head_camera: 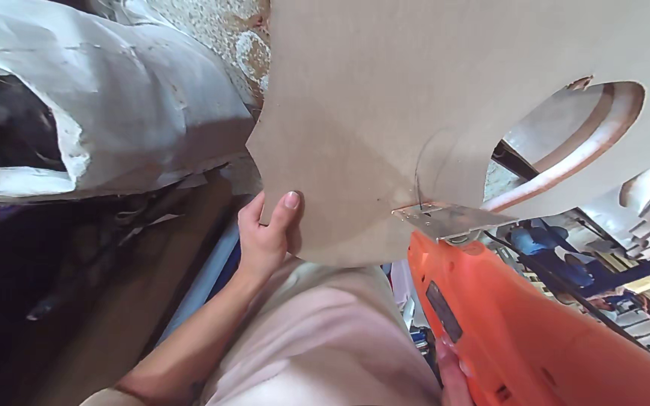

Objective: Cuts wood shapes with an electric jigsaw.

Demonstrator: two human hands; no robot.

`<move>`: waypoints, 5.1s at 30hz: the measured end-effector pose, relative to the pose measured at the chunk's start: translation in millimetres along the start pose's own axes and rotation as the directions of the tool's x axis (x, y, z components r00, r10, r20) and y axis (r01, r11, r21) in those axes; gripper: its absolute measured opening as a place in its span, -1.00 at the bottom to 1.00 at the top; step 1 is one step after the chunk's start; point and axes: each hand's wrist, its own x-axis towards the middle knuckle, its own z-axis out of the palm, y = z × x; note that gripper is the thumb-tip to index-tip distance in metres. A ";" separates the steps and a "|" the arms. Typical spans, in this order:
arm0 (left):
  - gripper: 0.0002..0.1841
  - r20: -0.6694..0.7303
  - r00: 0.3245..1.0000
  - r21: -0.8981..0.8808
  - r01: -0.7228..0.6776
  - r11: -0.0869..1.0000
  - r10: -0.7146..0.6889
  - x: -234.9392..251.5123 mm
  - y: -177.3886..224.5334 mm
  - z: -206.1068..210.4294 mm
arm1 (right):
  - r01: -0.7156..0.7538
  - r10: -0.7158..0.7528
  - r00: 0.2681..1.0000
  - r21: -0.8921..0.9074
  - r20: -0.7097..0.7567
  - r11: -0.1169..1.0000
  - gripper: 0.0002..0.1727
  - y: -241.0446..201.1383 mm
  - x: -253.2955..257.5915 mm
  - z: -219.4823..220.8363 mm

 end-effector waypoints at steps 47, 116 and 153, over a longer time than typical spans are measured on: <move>-0.72 0.033 0.998 0.002 -0.045 0.999 0.045 2.4 -3.8 -4.1 | 0.073 -0.076 0.997 0.085 0.030 0.994 -0.86 -0.5 5.9 -1.0; -0.71 0.022 0.999 -0.004 -0.027 1.000 0.027 2.1 -3.2 -4.5 | -0.009 0.017 0.998 0.132 -0.064 0.991 -0.74 -6.0 0.1 8.7; -0.67 0.027 0.999 0.028 -0.033 0.999 0.032 2.1 -6.4 -8.7 | 0.068 -0.073 0.997 0.150 0.023 0.986 -0.68 -9.7 15.1 12.9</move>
